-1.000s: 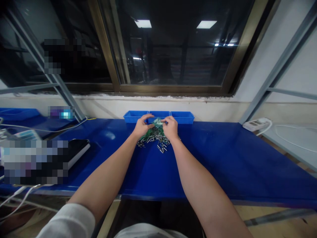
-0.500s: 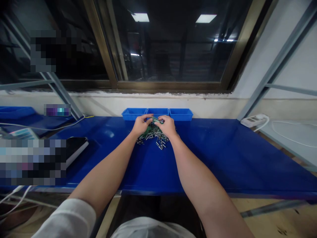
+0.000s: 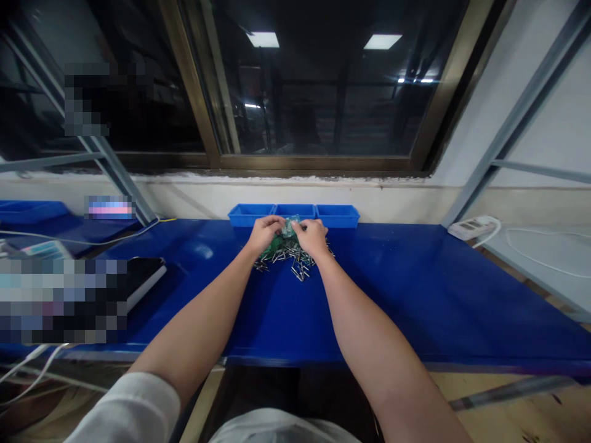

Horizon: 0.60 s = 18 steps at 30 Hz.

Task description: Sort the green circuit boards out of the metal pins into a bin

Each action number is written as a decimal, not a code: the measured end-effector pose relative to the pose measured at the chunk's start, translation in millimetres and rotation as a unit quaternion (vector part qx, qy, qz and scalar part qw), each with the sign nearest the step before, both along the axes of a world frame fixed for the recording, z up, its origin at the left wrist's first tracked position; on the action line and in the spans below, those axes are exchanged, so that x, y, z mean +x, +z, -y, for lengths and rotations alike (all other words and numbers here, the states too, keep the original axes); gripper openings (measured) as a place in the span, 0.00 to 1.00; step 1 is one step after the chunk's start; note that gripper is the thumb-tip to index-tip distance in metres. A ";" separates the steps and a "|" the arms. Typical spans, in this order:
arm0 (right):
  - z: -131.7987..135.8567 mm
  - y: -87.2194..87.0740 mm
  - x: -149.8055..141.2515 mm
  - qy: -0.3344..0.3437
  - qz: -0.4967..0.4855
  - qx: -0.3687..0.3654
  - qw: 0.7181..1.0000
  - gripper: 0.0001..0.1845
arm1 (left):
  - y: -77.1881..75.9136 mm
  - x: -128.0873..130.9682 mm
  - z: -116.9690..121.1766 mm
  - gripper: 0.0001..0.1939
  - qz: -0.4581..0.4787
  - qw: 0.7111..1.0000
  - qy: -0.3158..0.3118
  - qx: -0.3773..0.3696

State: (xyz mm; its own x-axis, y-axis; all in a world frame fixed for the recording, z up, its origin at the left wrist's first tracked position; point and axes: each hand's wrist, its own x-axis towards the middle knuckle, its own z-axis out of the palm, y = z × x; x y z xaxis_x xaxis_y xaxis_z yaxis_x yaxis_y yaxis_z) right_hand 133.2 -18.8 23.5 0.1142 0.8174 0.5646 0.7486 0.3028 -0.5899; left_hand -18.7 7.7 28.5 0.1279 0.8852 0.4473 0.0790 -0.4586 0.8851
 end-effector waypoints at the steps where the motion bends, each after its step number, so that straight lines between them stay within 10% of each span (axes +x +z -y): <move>1: 0.6 0.2 0.2 -0.004 0.000 0.002 1.000 0.18 | -0.4 -0.3 -0.8 0.08 0.001 1.000 0.008 -0.001; 18: 2.8 -5.6 1.7 -0.023 0.055 0.000 0.998 0.08 | -15.9 -39.7 -35.6 0.28 -0.073 0.960 0.268 0.024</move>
State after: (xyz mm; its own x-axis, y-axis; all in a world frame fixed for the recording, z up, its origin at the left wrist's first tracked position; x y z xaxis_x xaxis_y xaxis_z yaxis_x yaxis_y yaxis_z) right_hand 134.9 -21.7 17.9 0.0888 0.8132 0.5752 0.8213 0.2670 -0.5042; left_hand -58.4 43.2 12.6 -0.2762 0.8201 0.5012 0.4375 -0.3571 0.8253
